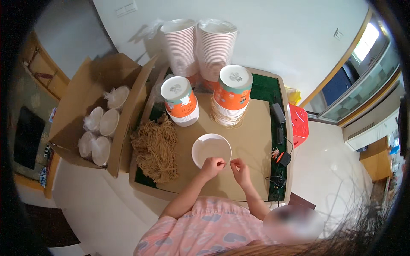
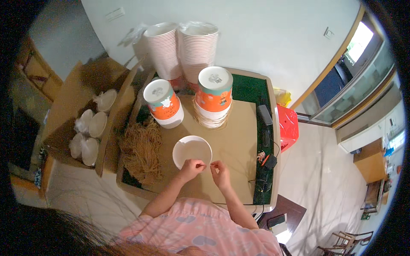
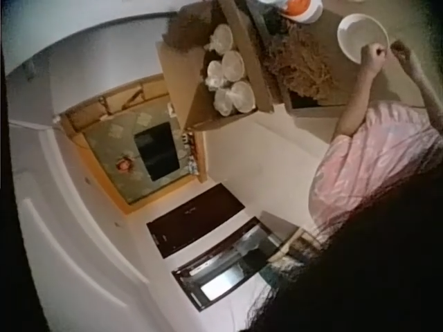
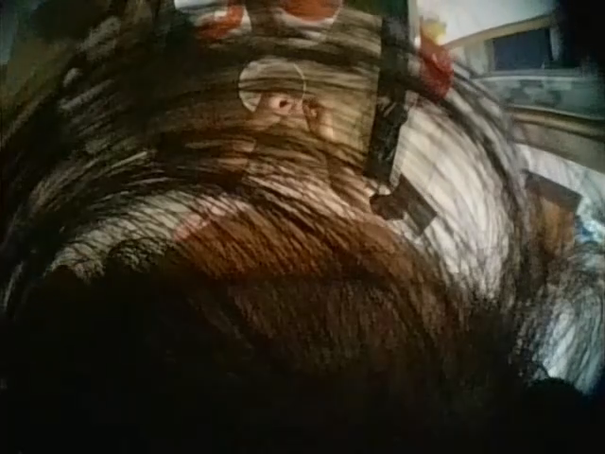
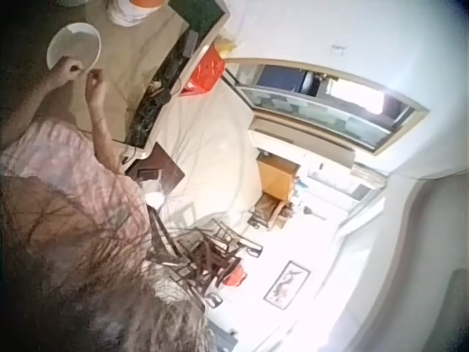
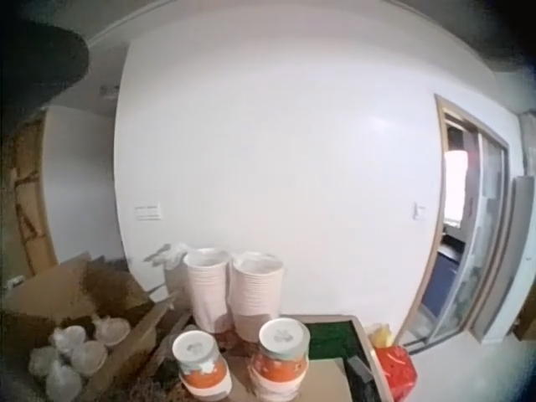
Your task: Threading thin wires through paper cups to prepare them for packaging or display.
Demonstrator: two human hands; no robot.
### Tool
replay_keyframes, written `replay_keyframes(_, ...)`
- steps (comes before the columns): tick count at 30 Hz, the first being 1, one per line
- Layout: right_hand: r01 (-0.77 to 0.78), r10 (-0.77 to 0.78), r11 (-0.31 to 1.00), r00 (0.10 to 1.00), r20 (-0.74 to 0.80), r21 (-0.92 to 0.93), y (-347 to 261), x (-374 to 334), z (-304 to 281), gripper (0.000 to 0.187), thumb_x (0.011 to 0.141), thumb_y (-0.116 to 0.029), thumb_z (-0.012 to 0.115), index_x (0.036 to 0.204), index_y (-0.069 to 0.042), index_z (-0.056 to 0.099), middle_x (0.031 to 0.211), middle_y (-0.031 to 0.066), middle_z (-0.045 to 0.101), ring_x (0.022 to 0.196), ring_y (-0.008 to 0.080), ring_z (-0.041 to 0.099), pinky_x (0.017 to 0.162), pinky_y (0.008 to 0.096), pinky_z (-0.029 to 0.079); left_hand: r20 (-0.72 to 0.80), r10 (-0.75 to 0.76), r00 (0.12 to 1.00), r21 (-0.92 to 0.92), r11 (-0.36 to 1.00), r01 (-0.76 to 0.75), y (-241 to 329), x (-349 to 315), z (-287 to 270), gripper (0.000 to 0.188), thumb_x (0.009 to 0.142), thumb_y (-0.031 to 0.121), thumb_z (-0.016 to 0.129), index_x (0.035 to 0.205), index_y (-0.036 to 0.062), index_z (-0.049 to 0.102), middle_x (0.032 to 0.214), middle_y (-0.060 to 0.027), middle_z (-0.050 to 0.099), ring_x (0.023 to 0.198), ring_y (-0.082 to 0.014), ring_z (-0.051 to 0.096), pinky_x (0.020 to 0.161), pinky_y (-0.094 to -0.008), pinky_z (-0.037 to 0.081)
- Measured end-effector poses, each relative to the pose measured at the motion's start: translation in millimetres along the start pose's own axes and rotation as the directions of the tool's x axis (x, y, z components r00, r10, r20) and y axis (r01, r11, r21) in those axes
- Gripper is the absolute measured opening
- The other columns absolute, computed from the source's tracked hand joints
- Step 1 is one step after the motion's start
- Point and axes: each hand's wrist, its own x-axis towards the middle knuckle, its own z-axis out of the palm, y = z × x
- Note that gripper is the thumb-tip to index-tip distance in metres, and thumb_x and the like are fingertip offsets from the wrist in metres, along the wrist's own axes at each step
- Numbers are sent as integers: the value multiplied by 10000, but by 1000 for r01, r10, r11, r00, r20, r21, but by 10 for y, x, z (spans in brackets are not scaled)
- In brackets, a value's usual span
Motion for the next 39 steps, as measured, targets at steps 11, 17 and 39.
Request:
replay_keyframes(11, 14, 11, 989, 986, 165, -150, -240, 200, 12, 95, 738, -50, 634, 826, -17, 620, 778, 102, 599, 643, 204, 590, 599, 292, 475, -81, -80, 994, -54, 996, 75, -28, 21, -19, 119, 738, 112, 643, 808, 16, 645, 734, -110, 652, 653, -169, 635, 605, -279, 496)
replay_keyframes(17, -145, 128, 986, 977, 170, 89, -66, 238, 39, 71, 761, -52, 625, 814, -5, 623, 721, 66, 618, 633, 120, 570, 590, 254, 459, -60, -91, 994, -181, 980, 79, -51, 30, 9, 168, 727, 152, 681, 819, 15, 651, 731, -93, 657, 648, -143, 628, 618, -261, 497)
replay_keyframes(39, -84, 89, 996, 971, 224, -33, -212, 447, -42, 75, 773, -80, 627, 827, -29, 616, 754, 36, 602, 604, 86, 511, 550, 230, 426, -490, -38, 871, 101, 990, 100, -426, 92, -298, 214, 722, 51, 563, 922, 54, 642, 913, -148, 622, 842, -245, 605, 738, -341, 472)
